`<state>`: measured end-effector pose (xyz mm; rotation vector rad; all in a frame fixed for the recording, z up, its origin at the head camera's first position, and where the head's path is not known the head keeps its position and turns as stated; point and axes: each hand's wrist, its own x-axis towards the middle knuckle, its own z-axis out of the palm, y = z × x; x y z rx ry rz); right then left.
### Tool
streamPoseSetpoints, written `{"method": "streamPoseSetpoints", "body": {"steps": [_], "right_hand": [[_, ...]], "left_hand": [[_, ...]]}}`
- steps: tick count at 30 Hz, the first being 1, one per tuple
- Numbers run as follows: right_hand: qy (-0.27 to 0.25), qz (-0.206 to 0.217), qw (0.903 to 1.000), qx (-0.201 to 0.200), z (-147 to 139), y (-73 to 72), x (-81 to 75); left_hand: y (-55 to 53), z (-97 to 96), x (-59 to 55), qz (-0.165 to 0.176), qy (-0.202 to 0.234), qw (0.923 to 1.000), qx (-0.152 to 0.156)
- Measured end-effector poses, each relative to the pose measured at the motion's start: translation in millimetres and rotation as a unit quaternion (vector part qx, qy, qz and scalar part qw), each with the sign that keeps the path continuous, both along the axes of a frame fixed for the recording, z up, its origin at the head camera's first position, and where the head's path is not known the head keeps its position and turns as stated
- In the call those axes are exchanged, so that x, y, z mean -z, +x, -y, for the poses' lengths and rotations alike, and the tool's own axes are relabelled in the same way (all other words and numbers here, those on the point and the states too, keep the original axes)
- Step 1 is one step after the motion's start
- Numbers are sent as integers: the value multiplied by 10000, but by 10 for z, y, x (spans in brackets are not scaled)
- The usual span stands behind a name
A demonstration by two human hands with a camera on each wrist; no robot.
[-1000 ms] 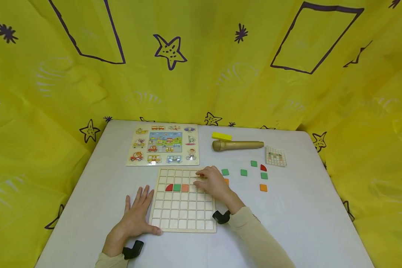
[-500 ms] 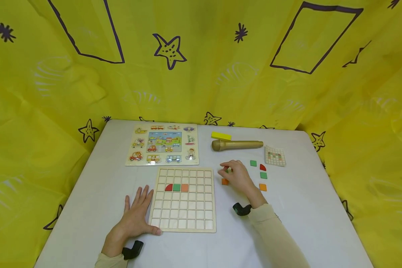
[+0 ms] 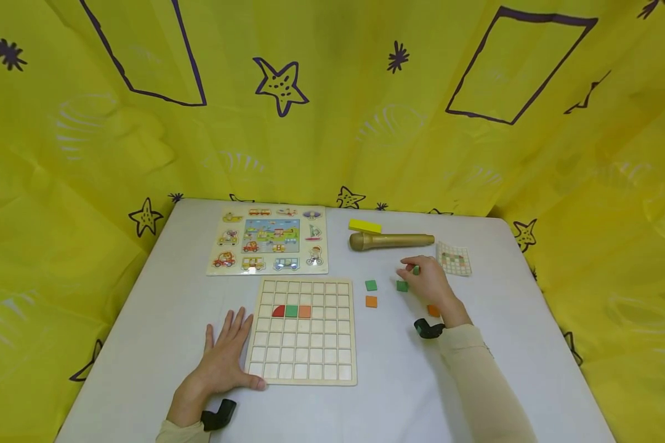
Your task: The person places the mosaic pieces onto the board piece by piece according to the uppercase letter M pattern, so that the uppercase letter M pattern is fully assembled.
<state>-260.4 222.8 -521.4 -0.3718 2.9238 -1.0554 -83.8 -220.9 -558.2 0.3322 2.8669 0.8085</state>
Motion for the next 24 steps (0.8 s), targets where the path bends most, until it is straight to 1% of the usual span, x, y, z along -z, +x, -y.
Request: {"method": "streamPoseSetpoints", "body": {"steps": [1, 7, 10, 15, 24], "right_hand": [[37, 36, 10000, 32, -44, -17, -3], [521, -96, 9986, 93, -250, -75, -19], [613, 91, 9980, 106, -317, -90, -12], [821, 274, 9962, 86, -389, -146, 45], [1032, 123, 9946, 71, -434, -213, 128]], "left_hand": [[1, 0, 2, -6, 7, 10000, -2], [2, 3, 19, -38, -9, 10000, -12], [3, 4, 14, -36, -3, 10000, -11], [-2, 3, -1, -7, -40, 10000, 6], [-5, 6, 4, 9, -116, 9999, 31]]}}
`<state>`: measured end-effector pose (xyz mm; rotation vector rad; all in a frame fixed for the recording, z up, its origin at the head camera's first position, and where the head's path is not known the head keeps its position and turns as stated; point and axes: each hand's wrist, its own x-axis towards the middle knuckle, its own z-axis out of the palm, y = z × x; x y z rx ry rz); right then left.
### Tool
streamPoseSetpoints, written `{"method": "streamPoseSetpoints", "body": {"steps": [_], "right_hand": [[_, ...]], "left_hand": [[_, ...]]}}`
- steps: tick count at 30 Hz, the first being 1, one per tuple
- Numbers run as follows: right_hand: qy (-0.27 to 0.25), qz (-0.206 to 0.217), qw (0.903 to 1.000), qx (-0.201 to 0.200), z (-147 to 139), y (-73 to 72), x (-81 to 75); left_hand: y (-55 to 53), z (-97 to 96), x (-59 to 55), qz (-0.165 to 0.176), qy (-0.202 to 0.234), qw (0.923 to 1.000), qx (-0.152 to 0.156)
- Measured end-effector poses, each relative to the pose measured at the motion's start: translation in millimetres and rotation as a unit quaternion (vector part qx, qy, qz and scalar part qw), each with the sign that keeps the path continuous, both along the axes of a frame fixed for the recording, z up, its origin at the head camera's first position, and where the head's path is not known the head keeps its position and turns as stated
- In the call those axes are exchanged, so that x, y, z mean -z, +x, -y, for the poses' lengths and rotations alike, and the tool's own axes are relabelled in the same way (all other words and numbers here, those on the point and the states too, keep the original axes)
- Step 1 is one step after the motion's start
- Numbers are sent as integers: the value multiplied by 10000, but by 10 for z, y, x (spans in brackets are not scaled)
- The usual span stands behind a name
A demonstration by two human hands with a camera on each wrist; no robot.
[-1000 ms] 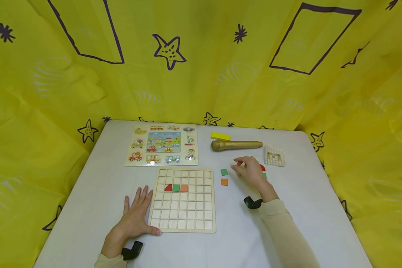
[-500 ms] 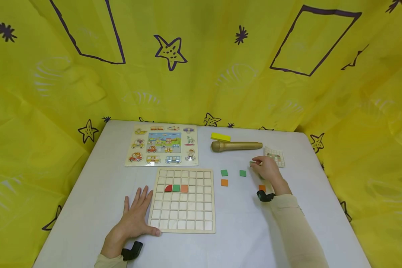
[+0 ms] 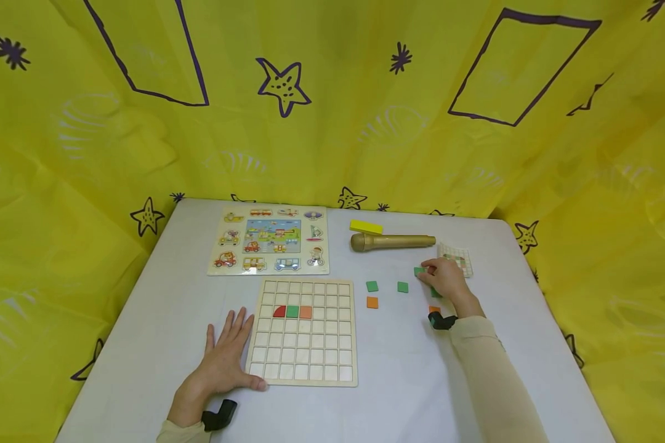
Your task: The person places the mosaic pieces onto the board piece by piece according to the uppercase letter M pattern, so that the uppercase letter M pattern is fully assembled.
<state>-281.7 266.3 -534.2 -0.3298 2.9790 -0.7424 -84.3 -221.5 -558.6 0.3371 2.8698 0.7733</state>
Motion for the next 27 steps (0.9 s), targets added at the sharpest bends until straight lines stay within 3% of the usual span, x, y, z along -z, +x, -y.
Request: {"method": "streamPoseSetpoints", "body": {"steps": [27], "right_hand": [[109, -381, 9992, -26, 8, 14, 95]], "left_hand": [[3, -3, 6, -7, 11, 10000, -44]]}}
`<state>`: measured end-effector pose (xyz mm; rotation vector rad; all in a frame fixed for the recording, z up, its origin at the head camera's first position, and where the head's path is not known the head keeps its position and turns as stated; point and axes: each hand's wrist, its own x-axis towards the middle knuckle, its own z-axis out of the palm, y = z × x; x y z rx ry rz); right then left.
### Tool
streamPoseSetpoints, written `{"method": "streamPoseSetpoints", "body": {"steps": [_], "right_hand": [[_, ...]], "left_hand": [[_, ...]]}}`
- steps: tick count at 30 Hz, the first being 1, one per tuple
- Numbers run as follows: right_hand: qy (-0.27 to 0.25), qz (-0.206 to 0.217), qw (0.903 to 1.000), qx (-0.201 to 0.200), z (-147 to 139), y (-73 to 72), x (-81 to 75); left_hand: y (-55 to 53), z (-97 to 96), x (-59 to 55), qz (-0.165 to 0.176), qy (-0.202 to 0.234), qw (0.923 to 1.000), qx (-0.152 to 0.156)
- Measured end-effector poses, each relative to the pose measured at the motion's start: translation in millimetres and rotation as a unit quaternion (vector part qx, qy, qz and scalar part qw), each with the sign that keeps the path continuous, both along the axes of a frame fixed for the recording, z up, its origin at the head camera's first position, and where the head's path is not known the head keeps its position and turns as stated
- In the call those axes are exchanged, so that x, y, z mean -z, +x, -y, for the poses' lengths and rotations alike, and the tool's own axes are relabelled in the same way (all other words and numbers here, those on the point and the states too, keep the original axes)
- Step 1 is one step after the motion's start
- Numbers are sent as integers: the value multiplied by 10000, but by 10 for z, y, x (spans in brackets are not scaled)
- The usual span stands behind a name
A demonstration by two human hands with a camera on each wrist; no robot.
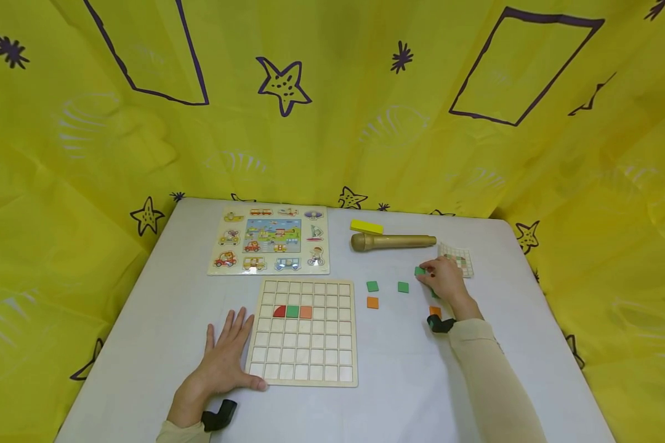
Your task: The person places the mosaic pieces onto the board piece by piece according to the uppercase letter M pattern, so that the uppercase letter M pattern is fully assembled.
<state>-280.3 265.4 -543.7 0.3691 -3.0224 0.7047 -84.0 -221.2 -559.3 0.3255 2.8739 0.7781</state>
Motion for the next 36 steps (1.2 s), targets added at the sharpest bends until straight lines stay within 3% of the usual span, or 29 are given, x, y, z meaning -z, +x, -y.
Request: {"method": "streamPoseSetpoints", "body": {"steps": [7, 13, 27, 36], "right_hand": [[5, -176, 9998, 16, 5, -3, 56], [-397, -244, 9988, 161, 27, 17, 65], [-1258, -165, 9914, 313, 349, 119, -140], [-1377, -560, 9886, -226, 709, 236, -222]], "left_hand": [[-5, 3, 13, -7, -1, 10000, 9], [-11, 9, 19, -50, 12, 10000, 43], [-11, 9, 10, -37, 42, 10000, 32], [-2, 7, 12, 6, 82, 10000, 25]]}}
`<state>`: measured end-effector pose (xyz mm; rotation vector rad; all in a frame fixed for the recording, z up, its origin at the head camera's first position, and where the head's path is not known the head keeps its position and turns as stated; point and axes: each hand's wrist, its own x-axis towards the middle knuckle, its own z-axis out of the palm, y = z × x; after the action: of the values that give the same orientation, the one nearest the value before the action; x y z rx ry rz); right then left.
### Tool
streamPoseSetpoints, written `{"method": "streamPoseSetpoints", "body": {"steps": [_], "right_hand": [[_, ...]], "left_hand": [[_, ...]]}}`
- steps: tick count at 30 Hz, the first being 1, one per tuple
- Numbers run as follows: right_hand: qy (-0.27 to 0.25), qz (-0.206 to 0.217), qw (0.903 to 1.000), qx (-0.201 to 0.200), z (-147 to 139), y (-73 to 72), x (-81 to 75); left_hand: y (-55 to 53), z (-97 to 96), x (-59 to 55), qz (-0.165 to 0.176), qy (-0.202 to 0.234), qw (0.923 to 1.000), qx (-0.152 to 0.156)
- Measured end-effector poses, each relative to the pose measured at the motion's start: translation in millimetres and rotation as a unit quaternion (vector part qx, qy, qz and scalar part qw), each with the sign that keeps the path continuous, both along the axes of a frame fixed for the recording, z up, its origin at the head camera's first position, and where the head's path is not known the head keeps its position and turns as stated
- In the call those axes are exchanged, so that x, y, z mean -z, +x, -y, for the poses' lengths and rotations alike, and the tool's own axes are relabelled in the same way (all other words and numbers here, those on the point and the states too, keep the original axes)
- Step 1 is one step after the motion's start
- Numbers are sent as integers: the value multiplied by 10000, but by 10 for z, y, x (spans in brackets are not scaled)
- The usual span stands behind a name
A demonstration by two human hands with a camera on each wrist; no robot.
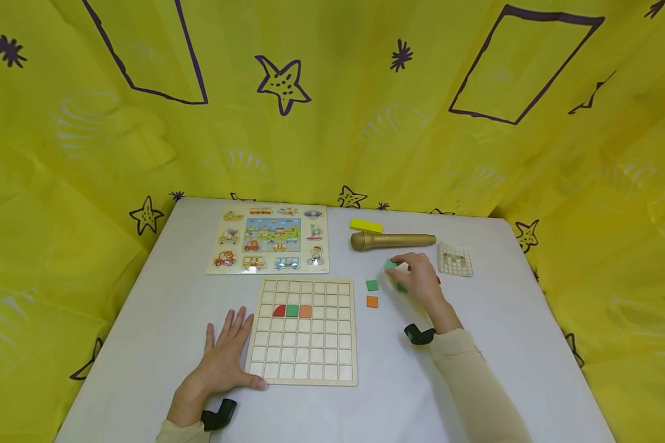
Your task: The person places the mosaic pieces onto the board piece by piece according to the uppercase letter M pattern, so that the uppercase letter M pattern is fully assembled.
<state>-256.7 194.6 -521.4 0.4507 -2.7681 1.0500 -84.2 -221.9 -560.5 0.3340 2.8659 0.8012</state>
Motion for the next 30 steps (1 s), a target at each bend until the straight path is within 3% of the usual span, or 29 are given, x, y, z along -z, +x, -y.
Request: {"method": "streamPoseSetpoints", "body": {"steps": [17, 30], "right_hand": [[-168, 30, 9955, -928, 486, 241, -98], [-70, 77, 9863, -1648, 878, 441, 62]], "left_hand": [[4, 1, -4, 33, -2, 10000, -22], [1, 0, 1, 14, 56, 10000, -20]]}}
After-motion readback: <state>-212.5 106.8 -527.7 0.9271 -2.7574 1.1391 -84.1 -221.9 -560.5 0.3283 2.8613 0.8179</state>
